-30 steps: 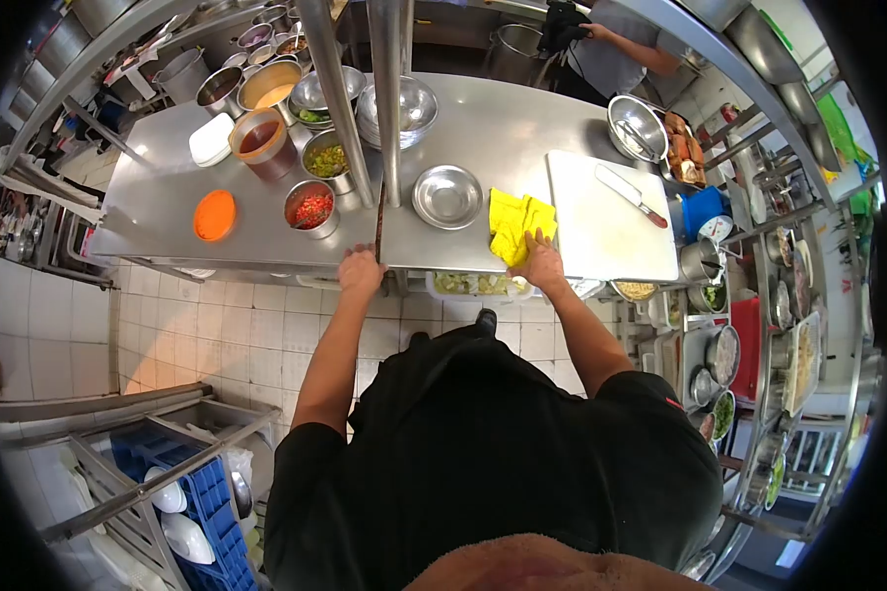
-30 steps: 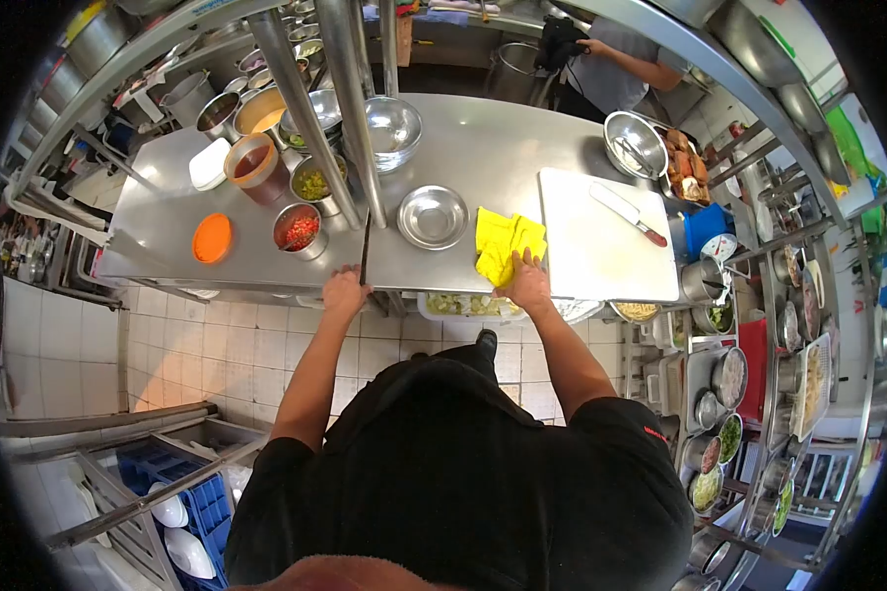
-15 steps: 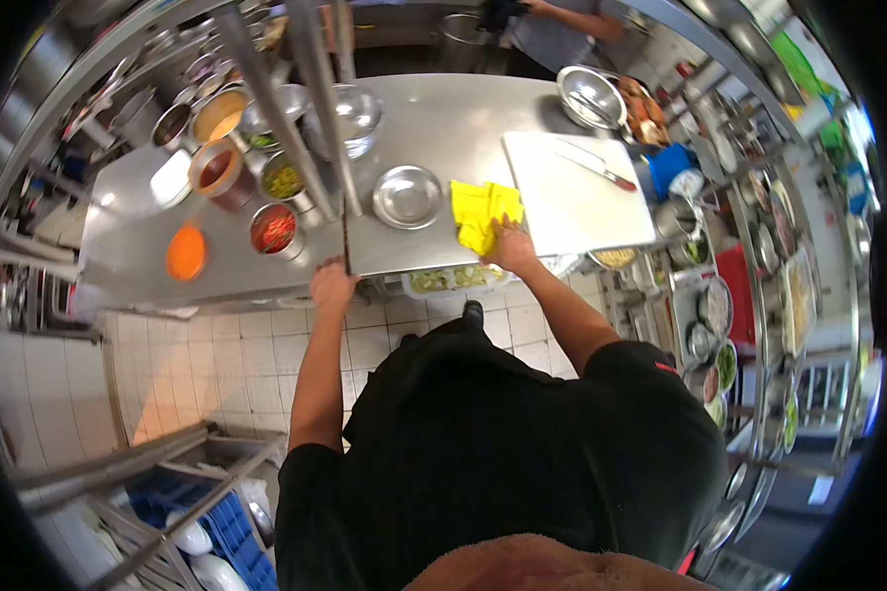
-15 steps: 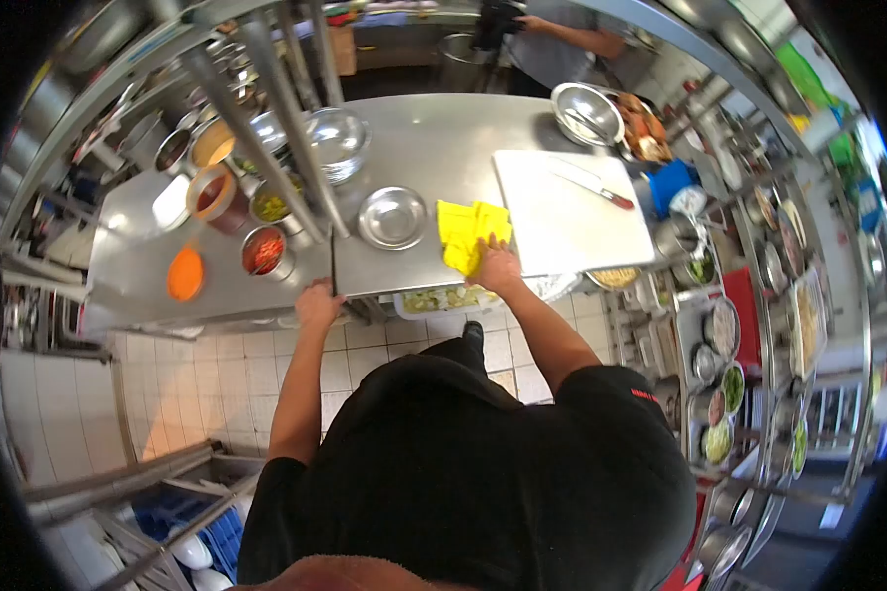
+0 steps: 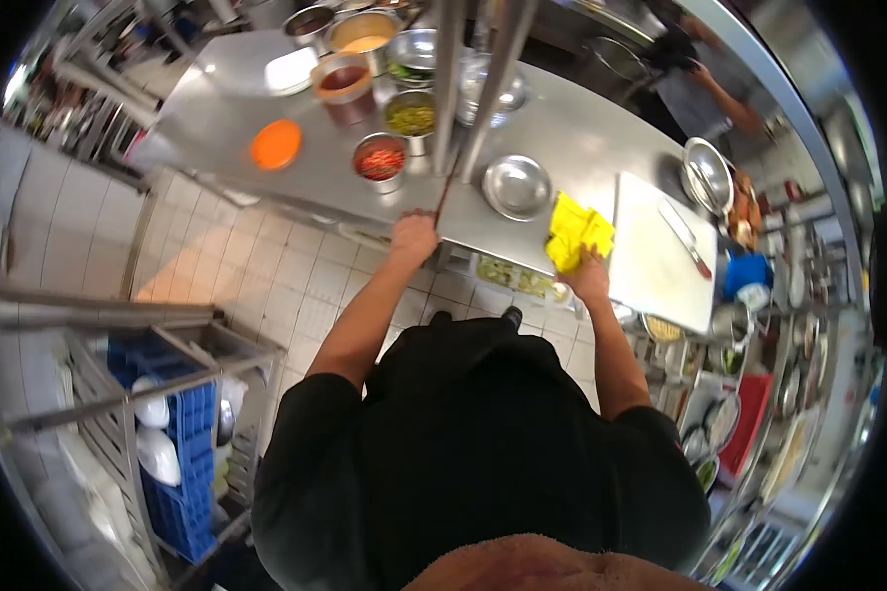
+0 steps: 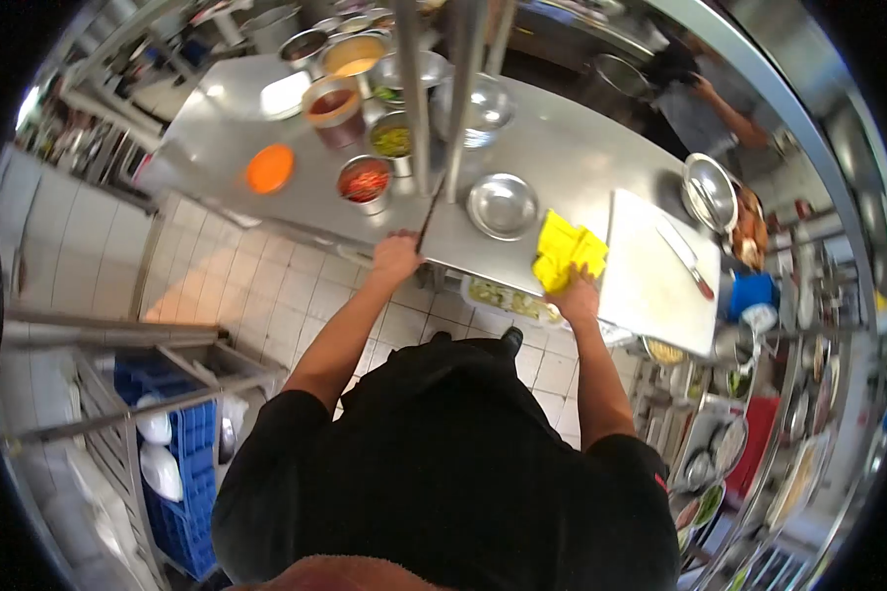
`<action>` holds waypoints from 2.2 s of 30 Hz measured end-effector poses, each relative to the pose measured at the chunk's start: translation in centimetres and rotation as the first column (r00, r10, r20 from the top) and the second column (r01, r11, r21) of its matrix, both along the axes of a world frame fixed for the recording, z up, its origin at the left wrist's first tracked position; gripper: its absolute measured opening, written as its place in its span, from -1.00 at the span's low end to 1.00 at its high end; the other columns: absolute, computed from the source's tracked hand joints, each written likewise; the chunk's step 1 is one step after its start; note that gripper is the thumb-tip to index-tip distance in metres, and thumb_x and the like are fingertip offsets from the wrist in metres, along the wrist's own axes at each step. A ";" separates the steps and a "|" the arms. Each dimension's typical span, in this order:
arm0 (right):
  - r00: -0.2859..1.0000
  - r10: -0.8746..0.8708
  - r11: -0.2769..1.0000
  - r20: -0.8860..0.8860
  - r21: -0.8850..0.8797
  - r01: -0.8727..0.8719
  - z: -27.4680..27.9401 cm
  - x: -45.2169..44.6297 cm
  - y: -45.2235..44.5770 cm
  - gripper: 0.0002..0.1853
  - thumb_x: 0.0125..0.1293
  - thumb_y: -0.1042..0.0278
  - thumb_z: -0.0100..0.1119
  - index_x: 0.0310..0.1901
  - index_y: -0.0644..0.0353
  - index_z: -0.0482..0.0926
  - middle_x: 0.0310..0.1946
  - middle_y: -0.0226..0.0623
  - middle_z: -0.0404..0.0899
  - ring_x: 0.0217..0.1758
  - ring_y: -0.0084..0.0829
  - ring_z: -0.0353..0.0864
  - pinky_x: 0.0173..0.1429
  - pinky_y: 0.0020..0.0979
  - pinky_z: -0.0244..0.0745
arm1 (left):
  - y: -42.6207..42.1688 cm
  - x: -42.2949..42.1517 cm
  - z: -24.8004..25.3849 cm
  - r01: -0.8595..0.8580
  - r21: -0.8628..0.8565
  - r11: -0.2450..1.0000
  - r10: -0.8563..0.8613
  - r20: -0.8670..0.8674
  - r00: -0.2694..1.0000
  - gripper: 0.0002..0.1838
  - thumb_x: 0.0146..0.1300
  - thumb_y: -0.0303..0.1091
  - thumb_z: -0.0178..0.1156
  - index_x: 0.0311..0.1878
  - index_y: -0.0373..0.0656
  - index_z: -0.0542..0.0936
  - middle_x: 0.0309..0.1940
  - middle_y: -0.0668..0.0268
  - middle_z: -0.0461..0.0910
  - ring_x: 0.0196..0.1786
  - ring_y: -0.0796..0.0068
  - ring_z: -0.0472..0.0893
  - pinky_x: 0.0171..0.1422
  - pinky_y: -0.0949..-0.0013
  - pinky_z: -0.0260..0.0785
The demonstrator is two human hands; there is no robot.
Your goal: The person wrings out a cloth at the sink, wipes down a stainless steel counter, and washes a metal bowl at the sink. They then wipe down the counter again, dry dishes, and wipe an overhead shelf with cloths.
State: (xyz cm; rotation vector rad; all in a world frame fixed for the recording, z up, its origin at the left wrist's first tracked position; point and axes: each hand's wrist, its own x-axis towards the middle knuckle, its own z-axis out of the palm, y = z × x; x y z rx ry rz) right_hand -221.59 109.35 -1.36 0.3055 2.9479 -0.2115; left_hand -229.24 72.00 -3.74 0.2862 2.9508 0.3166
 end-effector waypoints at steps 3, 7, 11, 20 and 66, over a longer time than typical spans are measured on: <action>1.000 0.005 1.000 0.027 -0.004 -0.005 0.4 0.0 -0.3 0.15 -0.31 -0.13 0.55 0.35 0.22 0.22 0.38 0.16 0.11 0.39 0.06 0.20 0.39 -0.20 0.24 | 0.1 0.3 0.6 -0.003 -0.018 1.000 0.002 -0.028 1.000 -0.54 0.05 -0.08 0.28 0.01 -0.08 0.57 -0.04 0.18 0.57 0.02 0.18 0.57 0.10 0.17 0.43; 0.999 0.042 0.999 -0.010 -0.009 -0.042 -0.3 0.1 0.2 0.16 -0.32 -0.14 0.54 0.35 0.25 0.22 0.37 0.17 0.11 0.38 0.12 0.21 0.36 -0.17 0.27 | 0.2 0.6 0.1 -0.036 -0.028 0.999 0.035 -0.036 0.999 -0.51 0.06 -0.07 0.28 0.06 -0.05 0.56 -0.02 0.24 0.56 0.06 0.18 0.54 0.09 0.21 0.45; 0.999 0.046 0.999 -0.020 -0.022 -0.046 -0.3 0.0 0.3 0.18 -0.34 -0.13 0.57 0.34 0.27 0.22 0.36 0.20 0.12 0.37 0.15 0.21 0.35 -0.14 0.28 | 0.2 0.6 0.4 -0.060 -0.012 0.998 0.060 0.002 0.998 -0.49 0.07 -0.06 0.27 0.10 -0.03 0.54 0.03 0.24 0.53 0.12 0.12 0.49 0.08 0.21 0.46; 0.996 0.088 0.996 -0.021 -0.017 -0.088 -0.4 -0.2 0.5 0.15 -0.31 -0.15 0.55 0.32 0.31 0.25 0.34 0.24 0.14 0.35 0.23 0.20 0.35 -0.10 0.27 | 0.0 1.2 -0.5 -0.099 0.123 0.987 0.103 -0.028 0.994 -0.43 0.09 -0.16 0.28 0.19 -0.07 0.46 0.23 0.14 0.39 0.28 0.00 0.37 0.21 0.03 0.36; 0.988 -0.076 0.997 -0.138 0.005 0.078 -8.0 -3.1 -9.0 -0.53 0.09 -0.16 0.26 -0.13 0.04 0.66 0.14 0.34 0.36 0.24 0.34 0.27 0.42 0.05 0.06 | -38.1 -37.0 1.0 -0.512 0.461 0.725 0.533 0.096 0.841 -0.49 0.28 0.02 0.04 -0.13 -0.35 0.60 -0.20 -0.09 0.61 -0.10 -0.04 0.61 -0.02 0.09 0.47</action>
